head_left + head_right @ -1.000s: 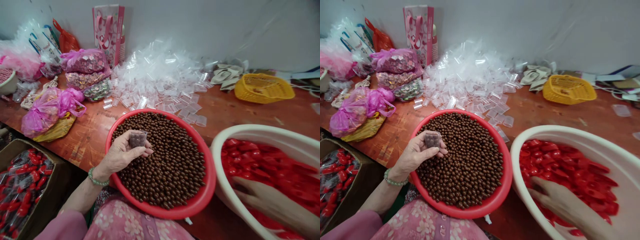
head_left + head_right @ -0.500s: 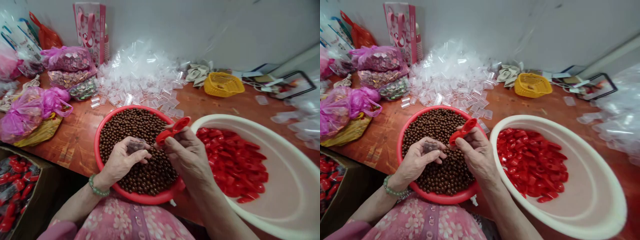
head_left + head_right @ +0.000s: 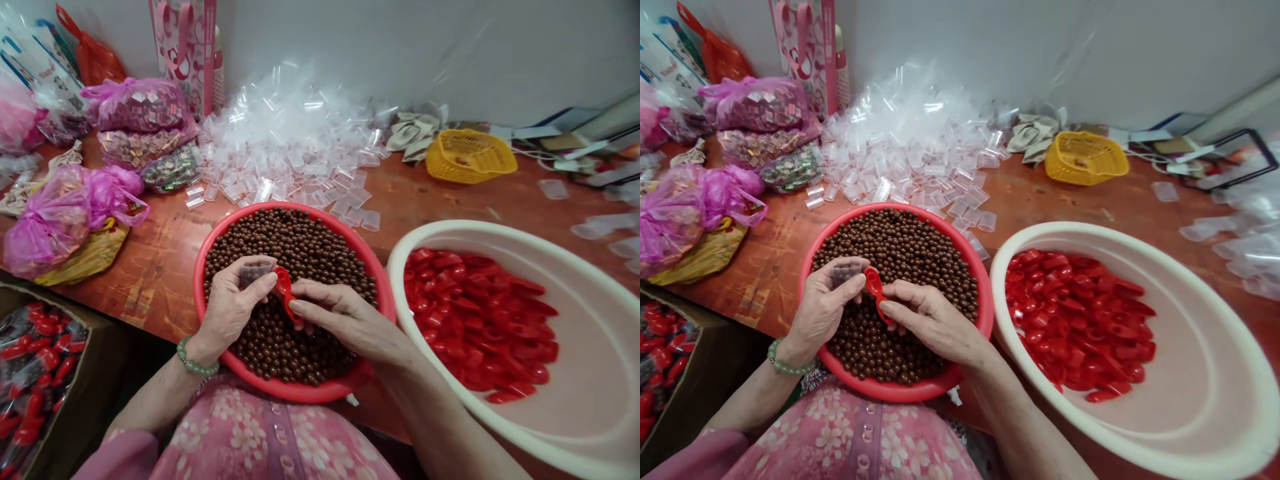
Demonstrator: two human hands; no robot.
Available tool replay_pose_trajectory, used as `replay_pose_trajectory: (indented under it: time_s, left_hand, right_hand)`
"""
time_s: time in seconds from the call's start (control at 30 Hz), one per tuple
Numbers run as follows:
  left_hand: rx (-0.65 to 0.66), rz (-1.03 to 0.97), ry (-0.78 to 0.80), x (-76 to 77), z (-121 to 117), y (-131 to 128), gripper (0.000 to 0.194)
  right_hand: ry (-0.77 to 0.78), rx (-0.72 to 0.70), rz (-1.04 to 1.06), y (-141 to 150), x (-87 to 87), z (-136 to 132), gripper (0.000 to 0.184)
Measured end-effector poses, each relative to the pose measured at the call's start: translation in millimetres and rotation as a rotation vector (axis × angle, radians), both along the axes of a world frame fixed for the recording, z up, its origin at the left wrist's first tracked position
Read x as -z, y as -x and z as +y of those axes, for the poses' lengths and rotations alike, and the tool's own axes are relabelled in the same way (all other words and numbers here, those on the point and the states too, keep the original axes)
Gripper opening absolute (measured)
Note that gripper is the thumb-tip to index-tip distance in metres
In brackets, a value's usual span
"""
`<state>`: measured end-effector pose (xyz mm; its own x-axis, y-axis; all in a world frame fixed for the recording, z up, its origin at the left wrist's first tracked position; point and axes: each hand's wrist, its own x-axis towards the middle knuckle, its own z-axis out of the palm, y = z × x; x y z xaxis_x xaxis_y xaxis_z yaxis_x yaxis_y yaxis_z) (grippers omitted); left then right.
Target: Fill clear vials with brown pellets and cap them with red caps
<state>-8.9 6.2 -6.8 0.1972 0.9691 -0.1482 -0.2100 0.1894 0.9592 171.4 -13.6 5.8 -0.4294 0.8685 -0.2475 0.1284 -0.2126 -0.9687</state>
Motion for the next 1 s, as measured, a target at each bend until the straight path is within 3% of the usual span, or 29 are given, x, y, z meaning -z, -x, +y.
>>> replay_pose_trajectory:
  time_s: [0.1, 0.27, 0.47, 0.6, 0.77, 0.9, 1.0]
  left_hand:
    - [0.039, 0.147, -0.162, -1.5, -3.1, 4.2, 0.016]
    - [0.217, 0.345, -0.686, 1.1, -9.0, 11.7, 0.014]
    - [0.249, 0.434, -0.822, 12.6, -8.2, 17.6, 0.028]
    - [0.246, 0.408, -0.764, 13.0, -8.0, 16.8, 0.023]
    - [0.181, 0.307, -0.518, 9.0, -7.5, 15.2, 0.014]
    - [0.130, 0.212, -0.338, 6.8, -5.8, 16.3, 0.009]
    - [0.208, 0.121, -0.109, 4.1, -5.6, 16.3, 0.013]
  right_hand:
    - [0.063, 0.001, 0.016, 0.0, 7.3, 1.7, 0.036]
    - [0.248, 0.101, 0.242, 1.9, 21.3, 0.6, 0.039]
    - [0.412, 0.179, 0.505, 6.9, 19.8, -1.7, 0.034]
    - [0.320, 0.167, 0.425, 6.9, 16.8, -0.5, 0.037]
    - [0.174, 0.112, 0.169, 5.0, 8.8, 1.9, 0.036]
    - [-0.126, 0.222, -0.005, 2.9, 2.0, 0.3, 0.035]
    - [-0.306, 0.327, -0.065, 5.1, -2.9, -1.1, 0.034]
